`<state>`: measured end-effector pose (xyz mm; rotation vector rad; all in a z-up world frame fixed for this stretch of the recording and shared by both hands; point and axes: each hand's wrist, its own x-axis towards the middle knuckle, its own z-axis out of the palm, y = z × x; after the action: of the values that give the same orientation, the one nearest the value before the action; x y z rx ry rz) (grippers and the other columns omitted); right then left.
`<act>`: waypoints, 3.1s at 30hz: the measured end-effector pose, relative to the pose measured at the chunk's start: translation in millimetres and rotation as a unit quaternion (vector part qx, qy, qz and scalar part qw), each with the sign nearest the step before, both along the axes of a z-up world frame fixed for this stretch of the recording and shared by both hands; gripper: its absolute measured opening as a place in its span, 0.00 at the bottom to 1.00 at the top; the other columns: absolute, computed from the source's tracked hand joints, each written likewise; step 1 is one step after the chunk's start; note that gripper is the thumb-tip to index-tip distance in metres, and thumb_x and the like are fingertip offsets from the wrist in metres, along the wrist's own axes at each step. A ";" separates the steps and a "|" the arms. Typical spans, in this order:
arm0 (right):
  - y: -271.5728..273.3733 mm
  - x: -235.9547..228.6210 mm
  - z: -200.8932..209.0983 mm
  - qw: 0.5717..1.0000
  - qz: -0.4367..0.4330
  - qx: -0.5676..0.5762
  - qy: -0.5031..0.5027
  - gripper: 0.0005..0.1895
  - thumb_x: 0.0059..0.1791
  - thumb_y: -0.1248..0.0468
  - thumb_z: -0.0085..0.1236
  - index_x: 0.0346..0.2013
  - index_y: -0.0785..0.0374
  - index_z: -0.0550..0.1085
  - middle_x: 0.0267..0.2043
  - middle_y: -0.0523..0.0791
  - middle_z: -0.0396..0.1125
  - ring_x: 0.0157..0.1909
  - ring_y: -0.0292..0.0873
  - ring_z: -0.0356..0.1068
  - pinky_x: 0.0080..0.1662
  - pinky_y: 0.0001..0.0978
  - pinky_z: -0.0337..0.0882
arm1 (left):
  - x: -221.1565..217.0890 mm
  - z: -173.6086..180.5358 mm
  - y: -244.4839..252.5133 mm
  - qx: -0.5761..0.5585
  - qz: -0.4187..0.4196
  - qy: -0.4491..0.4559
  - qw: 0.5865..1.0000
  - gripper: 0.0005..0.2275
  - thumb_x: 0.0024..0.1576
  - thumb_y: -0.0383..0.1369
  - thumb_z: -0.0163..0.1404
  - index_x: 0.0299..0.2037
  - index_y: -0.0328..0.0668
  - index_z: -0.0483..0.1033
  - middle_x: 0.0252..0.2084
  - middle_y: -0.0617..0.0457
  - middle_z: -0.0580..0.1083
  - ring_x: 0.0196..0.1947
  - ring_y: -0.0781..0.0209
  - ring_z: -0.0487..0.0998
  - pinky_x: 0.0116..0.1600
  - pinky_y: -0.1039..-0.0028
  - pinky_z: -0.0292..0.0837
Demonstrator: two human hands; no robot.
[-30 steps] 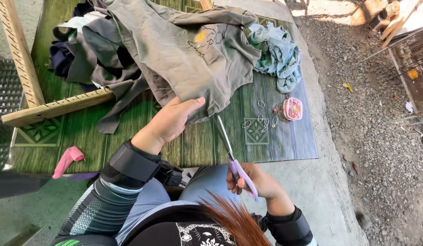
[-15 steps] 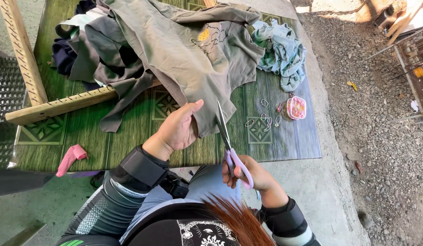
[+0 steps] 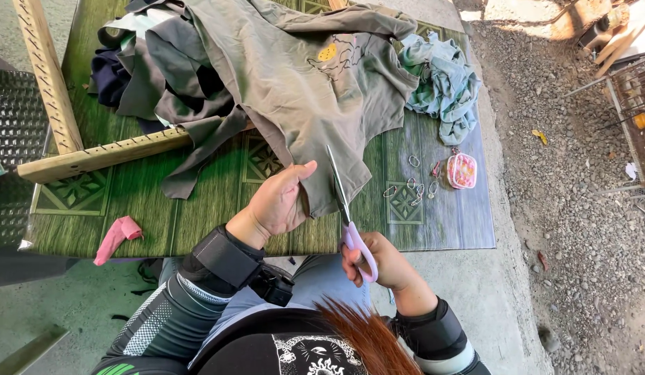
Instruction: The person cuts strips of fabric from old t-shirts using scissors, holding the fabric with one hand and cutting with the other, occasionally shifting and repositioning the fabric with both hands.
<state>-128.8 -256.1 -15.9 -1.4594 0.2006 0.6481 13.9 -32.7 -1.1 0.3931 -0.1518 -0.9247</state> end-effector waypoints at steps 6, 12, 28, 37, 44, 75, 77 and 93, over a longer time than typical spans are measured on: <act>-0.5 1.2 -7.3 1.000 0.004 0.029 -0.004 0.33 0.42 0.36 0.64 0.31 0.65 0.71 0.25 0.46 0.70 0.24 0.38 0.71 0.27 0.31 0.73 | -2.9 -7.3 -2.5 0.053 0.019 0.000 0.998 0.19 0.65 0.38 0.43 0.61 0.32 0.66 0.56 0.46 0.74 0.55 0.55 0.77 0.62 0.62 0.70; 0.8 19.2 2.8 0.996 0.055 0.059 -0.049 0.41 0.39 0.29 0.63 0.34 0.67 0.71 0.27 0.48 0.72 0.25 0.40 0.72 0.30 0.29 0.73 | 2.3 -34.7 -1.1 0.020 0.002 -0.002 1.000 0.22 0.69 0.39 0.43 0.62 0.20 0.65 0.57 0.41 0.74 0.54 0.53 0.77 0.62 0.64 0.71; 13.8 18.7 20.2 0.993 0.026 0.109 -0.030 0.42 0.42 0.28 0.58 0.39 0.67 0.69 0.31 0.49 0.71 0.28 0.40 0.72 0.33 0.30 0.74 | -11.6 -8.7 -1.9 0.057 0.037 -0.048 0.997 0.28 0.64 0.36 0.43 0.73 0.38 0.49 0.64 0.46 0.64 0.60 0.56 0.68 0.62 0.60 0.65; 13.6 15.1 17.4 0.984 0.025 0.178 -0.010 0.41 0.42 0.29 0.59 0.41 0.66 0.68 0.34 0.48 0.70 0.35 0.41 0.73 0.36 0.33 0.75 | -11.6 -11.1 1.8 0.014 0.048 -0.051 0.997 0.25 0.67 0.33 0.42 0.73 0.32 0.52 0.65 0.44 0.66 0.63 0.53 0.68 0.67 0.59 0.62; 15.5 21.3 18.7 0.990 0.023 0.136 -0.026 0.40 0.44 0.29 0.56 0.40 0.66 0.69 0.32 0.49 0.71 0.30 0.41 0.72 0.35 0.31 0.75 | -14.6 -19.2 -3.7 0.085 0.072 -0.095 0.989 0.25 0.66 0.33 0.41 0.73 0.36 0.53 0.67 0.48 0.66 0.66 0.59 0.66 0.70 0.64 0.58; -10.8 2.4 11.6 0.984 0.061 0.114 -0.124 0.37 0.38 0.33 0.69 0.34 0.64 0.68 0.28 0.46 0.69 0.31 0.40 0.72 0.36 0.32 0.75 | 20.7 80.4 5.6 0.130 0.107 -0.189 0.967 0.15 0.70 0.33 0.42 0.62 0.30 0.71 0.55 0.52 0.76 0.54 0.65 0.76 0.58 0.74 0.72; -9.3 -3.4 17.6 0.981 0.072 0.136 -0.114 0.38 0.37 0.33 0.70 0.33 0.64 0.68 0.30 0.46 0.68 0.32 0.41 0.72 0.37 0.33 0.75 | 10.9 73.9 9.9 0.129 0.103 -0.180 0.970 0.16 0.69 0.31 0.43 0.63 0.31 0.70 0.56 0.53 0.76 0.55 0.65 0.75 0.59 0.73 0.71; -8.2 -16.5 11.5 0.983 0.107 0.128 -0.074 0.41 0.38 0.29 0.65 0.34 0.66 0.70 0.31 0.47 0.69 0.33 0.42 0.73 0.37 0.34 0.76 | -8.8 58.4 25.2 0.202 0.069 -0.246 0.946 0.28 0.58 0.16 0.45 0.70 0.42 0.59 0.58 0.55 0.71 0.54 0.63 0.75 0.58 0.64 0.78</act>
<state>-145.3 -264.3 -4.4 -1.2827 -0.1523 0.7075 5.1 -7.5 57.2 1.0037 -0.3885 -0.7008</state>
